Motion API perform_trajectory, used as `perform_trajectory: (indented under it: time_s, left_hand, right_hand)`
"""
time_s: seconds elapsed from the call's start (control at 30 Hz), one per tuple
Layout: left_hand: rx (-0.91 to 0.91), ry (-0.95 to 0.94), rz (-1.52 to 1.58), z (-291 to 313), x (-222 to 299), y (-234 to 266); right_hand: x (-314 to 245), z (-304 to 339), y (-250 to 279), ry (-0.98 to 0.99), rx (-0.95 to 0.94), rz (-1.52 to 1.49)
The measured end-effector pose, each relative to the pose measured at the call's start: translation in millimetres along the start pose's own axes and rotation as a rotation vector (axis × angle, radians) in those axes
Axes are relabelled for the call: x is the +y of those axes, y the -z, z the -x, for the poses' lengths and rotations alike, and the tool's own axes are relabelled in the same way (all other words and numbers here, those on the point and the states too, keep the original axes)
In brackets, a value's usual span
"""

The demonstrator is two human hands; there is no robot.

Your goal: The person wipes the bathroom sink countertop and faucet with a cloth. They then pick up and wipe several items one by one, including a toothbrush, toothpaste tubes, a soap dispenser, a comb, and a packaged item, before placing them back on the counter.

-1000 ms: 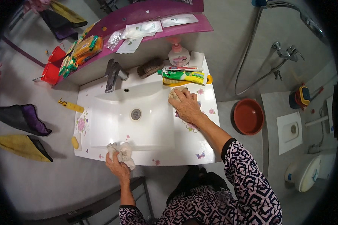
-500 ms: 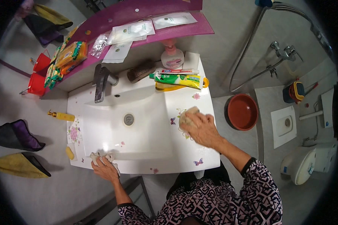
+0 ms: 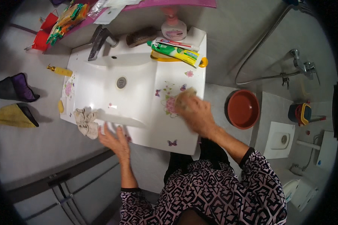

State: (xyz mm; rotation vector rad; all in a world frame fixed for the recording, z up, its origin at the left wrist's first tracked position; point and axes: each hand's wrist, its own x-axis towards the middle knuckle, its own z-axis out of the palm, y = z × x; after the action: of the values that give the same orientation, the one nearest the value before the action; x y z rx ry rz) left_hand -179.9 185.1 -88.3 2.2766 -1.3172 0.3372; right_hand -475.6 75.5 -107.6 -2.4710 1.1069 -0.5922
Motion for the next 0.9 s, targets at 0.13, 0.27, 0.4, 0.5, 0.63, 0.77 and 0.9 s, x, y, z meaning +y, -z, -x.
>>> perform_trajectory:
  time_s: [0.13,0.27,0.4,0.5,0.63,0.77,0.9]
  left_hand:
    - [-0.15,-0.012,0.367,69,84,-18]
    - [-0.271,-0.023,0.424,97,139,-22]
    - [-0.237,-0.057,0.357,99,154,-23]
    - [-0.209,0.07,0.592,103,151,-26]
    - [-0.096,0.219,0.98,104,143,-27]
    - [-0.064,0.321,1.235,103,150,-20]
    - [-0.113,0.341,1.293,103,132,-17]
  right_hand:
    - [-15,66,-14,0.325,0.039,-0.103]
    - [13,49,-4,0.478,0.072,0.069]
    - [63,-17,4,0.364,0.352,0.258]
    - [63,-49,16,0.314,0.272,0.036]
    - [29,-47,-1,0.451,0.126,-0.026]
    - [-29,6,-27,0.64,0.023,-0.236]
    - [-36,34,-18,0.651,0.038,-0.23]
